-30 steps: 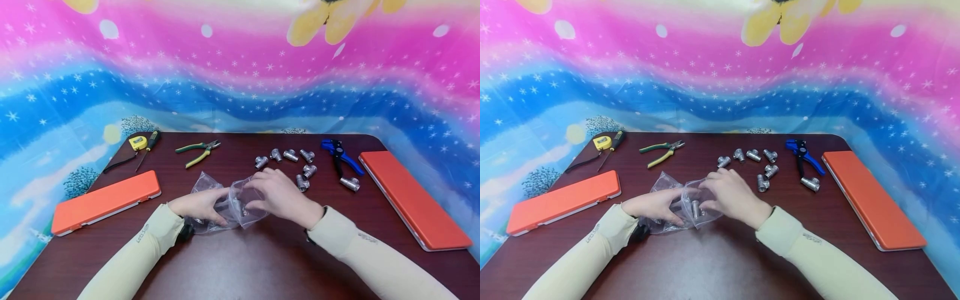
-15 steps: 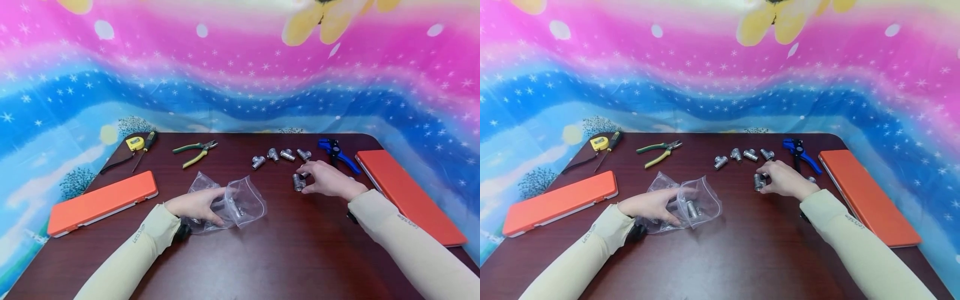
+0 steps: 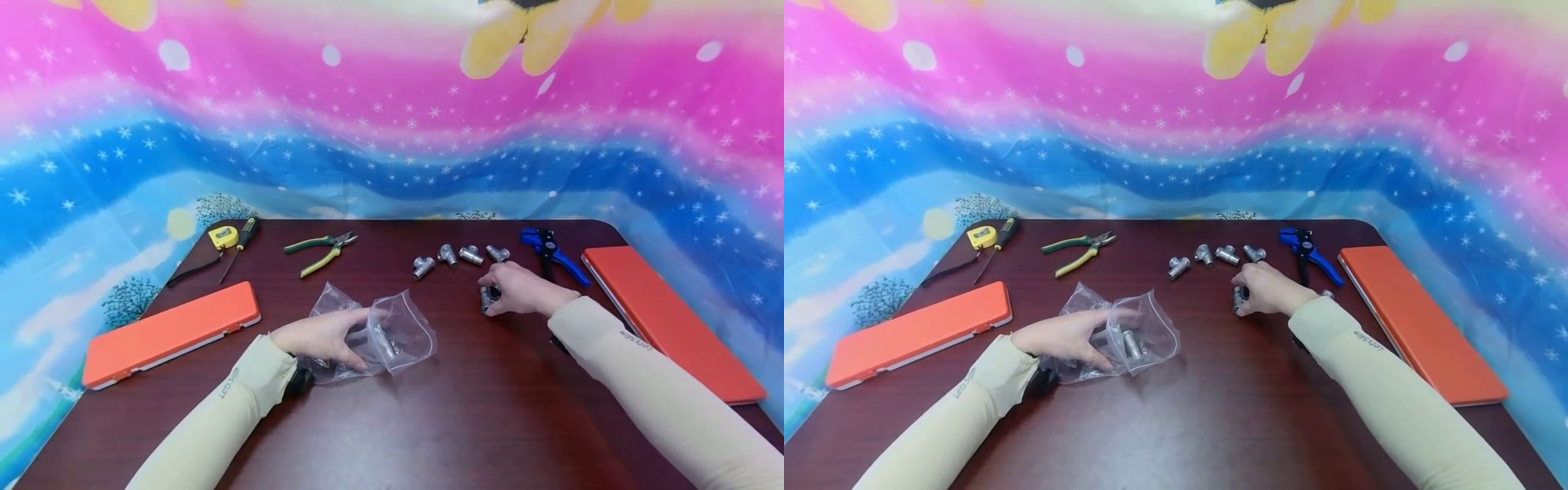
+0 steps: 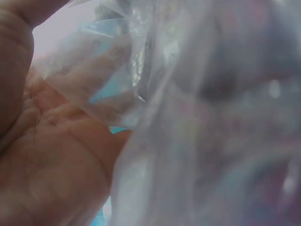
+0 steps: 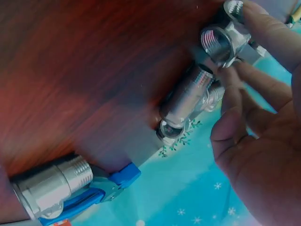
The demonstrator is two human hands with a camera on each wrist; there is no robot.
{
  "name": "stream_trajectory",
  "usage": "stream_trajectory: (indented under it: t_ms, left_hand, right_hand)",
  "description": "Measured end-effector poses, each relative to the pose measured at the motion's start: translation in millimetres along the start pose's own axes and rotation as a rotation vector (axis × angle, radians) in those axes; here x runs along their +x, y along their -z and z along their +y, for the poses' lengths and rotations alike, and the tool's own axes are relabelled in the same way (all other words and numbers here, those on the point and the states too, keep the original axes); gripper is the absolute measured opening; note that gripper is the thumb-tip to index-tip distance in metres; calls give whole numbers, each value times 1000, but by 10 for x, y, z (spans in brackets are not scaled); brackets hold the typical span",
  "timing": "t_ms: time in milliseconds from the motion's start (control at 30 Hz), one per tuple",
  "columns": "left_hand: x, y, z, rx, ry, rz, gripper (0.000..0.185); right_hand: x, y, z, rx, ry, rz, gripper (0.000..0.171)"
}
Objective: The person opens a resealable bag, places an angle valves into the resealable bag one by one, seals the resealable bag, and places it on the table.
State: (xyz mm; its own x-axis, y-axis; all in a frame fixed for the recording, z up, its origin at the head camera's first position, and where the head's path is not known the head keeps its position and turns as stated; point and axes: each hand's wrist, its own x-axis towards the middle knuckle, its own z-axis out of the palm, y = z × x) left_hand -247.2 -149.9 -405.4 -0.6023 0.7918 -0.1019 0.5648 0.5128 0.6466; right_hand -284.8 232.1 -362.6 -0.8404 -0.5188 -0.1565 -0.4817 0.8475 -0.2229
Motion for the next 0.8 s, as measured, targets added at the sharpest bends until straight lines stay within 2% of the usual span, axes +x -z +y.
stream_trajectory:
  t_ms: [133,233,300,367,467,600,700,800]
  left_hand:
    - [11,7,2,-6,-3,3,90]
    - [6,5,5,-3,-2,5,90]
    - [0,2,7,-4,-2,7,90]
    - [-6,4,10,-6,-5,6,90]
    - [-8,9,6,-14,-11,4,90]
    - [-1,11,-19,-17,-18,12,89]
    - [5,6,-37,-19,-16,16,89]
    - [11,-1,-43,-19,-9,13,90]
  right_hand:
    - [-14,-9,4,32,-28,-16,56]
    - [-46,-7,-6,86,-47,-42,57]
    - [-96,-3,-45,127,-47,-30,58]
    - [-169,7,-143,179,-46,29,59]
    - [-300,50,-415,239,-8,196,58]
    - [-410,109,-888,267,113,396,57]
    - [-413,99,-1181,244,210,443,59]
    - [-358,28,-1371,184,264,439,61]
